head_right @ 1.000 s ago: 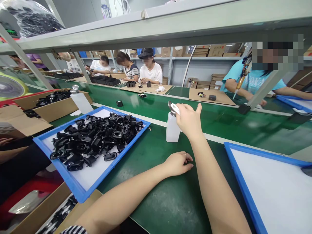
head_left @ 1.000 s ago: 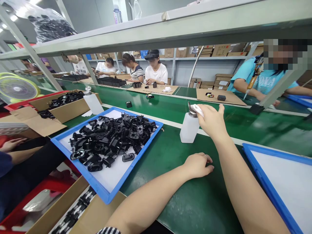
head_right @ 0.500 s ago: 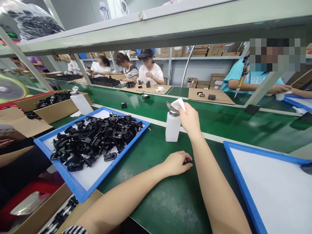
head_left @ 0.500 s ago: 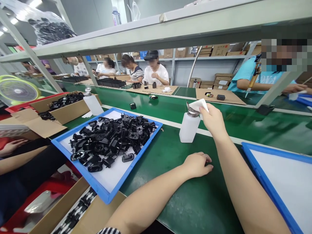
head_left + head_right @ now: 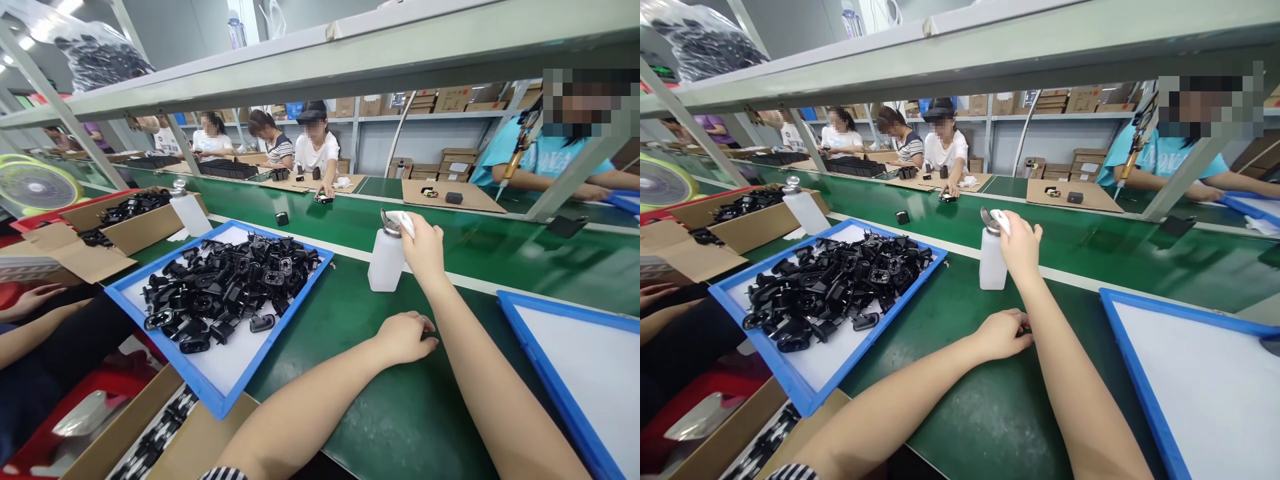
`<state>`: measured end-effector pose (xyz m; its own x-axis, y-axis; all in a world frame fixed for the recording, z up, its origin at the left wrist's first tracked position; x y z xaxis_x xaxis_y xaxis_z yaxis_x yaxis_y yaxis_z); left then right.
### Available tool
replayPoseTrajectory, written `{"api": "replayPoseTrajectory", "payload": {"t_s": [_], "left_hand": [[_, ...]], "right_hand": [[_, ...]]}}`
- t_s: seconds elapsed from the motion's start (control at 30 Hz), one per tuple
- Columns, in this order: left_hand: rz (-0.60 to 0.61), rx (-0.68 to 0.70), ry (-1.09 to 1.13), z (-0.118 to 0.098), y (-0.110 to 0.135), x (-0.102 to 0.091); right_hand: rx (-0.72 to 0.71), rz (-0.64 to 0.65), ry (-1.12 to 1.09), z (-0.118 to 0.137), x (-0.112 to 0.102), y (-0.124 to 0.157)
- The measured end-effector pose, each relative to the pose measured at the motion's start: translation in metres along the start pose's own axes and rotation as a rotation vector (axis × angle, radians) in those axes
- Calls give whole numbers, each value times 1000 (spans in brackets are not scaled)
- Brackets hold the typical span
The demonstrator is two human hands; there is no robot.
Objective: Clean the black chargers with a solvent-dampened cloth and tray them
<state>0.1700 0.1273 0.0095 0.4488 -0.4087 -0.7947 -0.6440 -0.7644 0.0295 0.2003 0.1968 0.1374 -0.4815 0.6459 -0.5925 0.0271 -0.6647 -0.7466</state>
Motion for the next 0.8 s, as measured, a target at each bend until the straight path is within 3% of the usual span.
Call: {"api": "replayPoseTrajectory", "payload": {"t_s": [0.5,0.7,0.8], "left_hand": [[2,3,13,0,0,0],[1,8,10,-2,1,-1],[1,23,1,-3,1,-2]], "right_hand": [[-36,-46,33,0,-2,1],[-273,-36,223,23,-9,3],[-313,24,304,33,-5,5]]}}
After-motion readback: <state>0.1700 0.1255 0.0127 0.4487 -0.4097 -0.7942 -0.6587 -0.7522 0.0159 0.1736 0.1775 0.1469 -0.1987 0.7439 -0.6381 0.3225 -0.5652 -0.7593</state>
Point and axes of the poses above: each hand's wrist, its own y-axis away from the middle knuckle, its own x-axis out of the palm, z = x × y, the point moved 7 cm from there along -y, towards the middle knuckle, and after that the axes turned 10 degrees about -x, right-handed, at the moved point
